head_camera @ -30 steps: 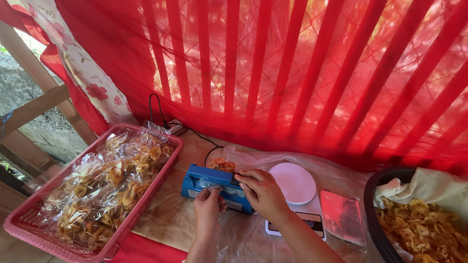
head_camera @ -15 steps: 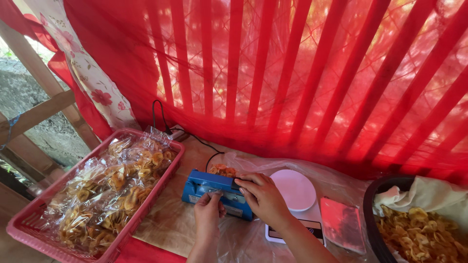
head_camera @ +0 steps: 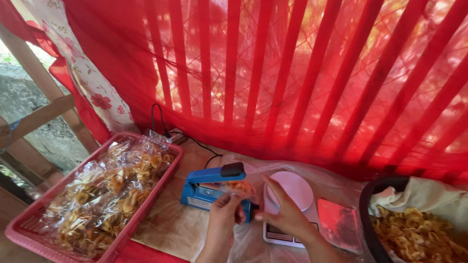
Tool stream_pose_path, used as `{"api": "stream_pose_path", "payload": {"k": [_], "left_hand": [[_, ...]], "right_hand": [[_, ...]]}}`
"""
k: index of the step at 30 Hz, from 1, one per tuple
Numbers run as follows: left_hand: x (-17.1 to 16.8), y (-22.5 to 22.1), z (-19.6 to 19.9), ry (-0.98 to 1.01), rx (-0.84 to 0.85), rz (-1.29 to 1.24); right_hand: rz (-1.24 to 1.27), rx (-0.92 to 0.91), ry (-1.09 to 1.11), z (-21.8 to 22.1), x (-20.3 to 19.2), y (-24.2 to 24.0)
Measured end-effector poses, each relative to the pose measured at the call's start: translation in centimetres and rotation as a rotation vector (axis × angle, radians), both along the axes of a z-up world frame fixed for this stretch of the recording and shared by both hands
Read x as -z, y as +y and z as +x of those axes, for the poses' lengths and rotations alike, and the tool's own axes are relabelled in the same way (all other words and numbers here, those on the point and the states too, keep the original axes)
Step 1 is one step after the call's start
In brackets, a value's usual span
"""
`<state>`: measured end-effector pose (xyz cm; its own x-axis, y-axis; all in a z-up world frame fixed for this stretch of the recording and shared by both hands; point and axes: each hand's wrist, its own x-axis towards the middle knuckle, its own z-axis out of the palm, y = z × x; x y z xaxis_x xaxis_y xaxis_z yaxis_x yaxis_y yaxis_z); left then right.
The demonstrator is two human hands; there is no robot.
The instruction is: The person packages snacks by placing pieces into a small plastic bag by hand, weighing the bag on a digital scale, adding or removing pieces to reach a weight, and sealing the bag using a heat sealer.
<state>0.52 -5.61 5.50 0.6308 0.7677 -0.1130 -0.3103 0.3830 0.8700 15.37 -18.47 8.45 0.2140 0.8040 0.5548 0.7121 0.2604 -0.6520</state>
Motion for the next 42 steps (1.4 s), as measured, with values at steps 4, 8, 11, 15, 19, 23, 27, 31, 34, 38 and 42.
{"api": "stream_pose_path", "payload": {"k": [4,8,11,15,19,23,27,31,34,38,42], "left_hand": [[-1.6,-4.0,2.6,-0.073,0.296,0.098],[-1.3,-5.6,4.2,-0.064,0.270,0.284],[-0.1,-5.1,3.8,-0.061,0.011,0.392],[2.0,-4.7,3.8,-0.117,0.200,0.367],[3.3,-6.8,2.8,-0.162,0.474,0.048],[4.4,-6.8,2.7,-0.164,0.449,0.030],[6.3,-6.5,3.0,-0.182,0.438,0.042],[6.8,-6.4,2.9,-0.203,0.442,0.051],[6.1,-6.2,2.3,-0.179,0.448,0.003],[3.3,-4.4,-0.9,-0.169,0.366,0.134],[-2.6,0.8,-6.2,-0.050,0.046,0.242]], "right_hand": [[-0.120,-0.034,0.772,0.7,6.9,-3.2],[0.013,-0.176,1.166,0.5,8.8,-5.6],[-0.039,-0.113,1.397,-0.1,6.2,-8.0],[-0.081,-0.088,1.540,-0.5,5.6,-8.8],[-0.056,-0.190,1.466,-0.1,8.6,-8.0],[-0.057,-0.020,1.506,0.1,10.5,-8.1],[-0.068,0.009,1.515,0.0,10.8,-8.1],[-0.126,0.060,1.490,0.0,11.3,-7.9],[-0.193,0.025,1.397,0.4,12.7,-7.6],[-0.220,-0.184,1.248,-0.8,13.9,-7.1],[-0.397,-0.258,0.996,0.0,12.8,-8.0]]}}
